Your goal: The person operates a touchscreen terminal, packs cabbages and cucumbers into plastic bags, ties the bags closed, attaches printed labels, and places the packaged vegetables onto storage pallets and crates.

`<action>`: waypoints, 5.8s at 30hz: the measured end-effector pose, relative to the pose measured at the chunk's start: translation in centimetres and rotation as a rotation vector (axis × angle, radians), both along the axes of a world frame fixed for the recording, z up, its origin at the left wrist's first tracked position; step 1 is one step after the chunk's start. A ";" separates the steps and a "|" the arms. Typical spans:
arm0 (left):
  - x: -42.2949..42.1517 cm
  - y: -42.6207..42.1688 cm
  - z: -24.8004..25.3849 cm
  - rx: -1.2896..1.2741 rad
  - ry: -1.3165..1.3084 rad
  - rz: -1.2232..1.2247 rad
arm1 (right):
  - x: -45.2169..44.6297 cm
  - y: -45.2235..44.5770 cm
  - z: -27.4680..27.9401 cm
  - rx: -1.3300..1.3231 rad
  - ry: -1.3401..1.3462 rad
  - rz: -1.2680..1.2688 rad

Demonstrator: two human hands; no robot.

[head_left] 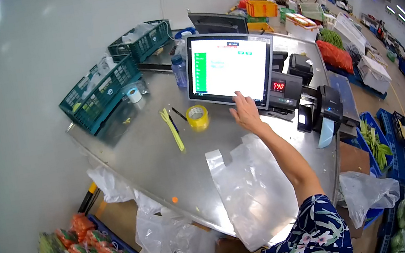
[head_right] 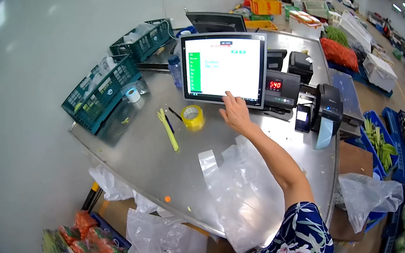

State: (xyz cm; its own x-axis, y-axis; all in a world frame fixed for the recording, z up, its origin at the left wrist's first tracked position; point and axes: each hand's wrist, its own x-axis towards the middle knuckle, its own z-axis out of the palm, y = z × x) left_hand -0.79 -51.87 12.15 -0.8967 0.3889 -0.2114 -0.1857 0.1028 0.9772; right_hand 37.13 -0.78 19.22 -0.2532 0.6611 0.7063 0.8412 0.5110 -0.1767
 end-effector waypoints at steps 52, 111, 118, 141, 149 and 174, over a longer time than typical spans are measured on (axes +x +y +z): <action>-6.0 54.8 2.9 0.162 0.583 -1.532 | -6.7 -19.5 -5.9 -0.933 0.197 -0.864; 0.2 48.2 -6.4 0.246 0.679 -1.733 | -10.6 -22.2 -16.3 -0.549 0.061 -1.026; 0.1 48.2 -6.7 0.249 0.678 -1.731 | -10.7 -22.1 -16.1 -0.554 0.064 -1.026; 0.1 47.9 -6.8 0.348 0.716 -1.712 | -11.1 -21.7 -14.6 -0.553 0.096 -1.006; 0.5 48.9 -5.6 -0.017 0.478 -1.904 | -10.9 -21.9 -15.0 -0.549 0.112 -1.011; 15.1 49.6 7.0 0.001 0.140 -2.177 | -8.6 -22.5 -10.0 -0.894 0.031 -0.620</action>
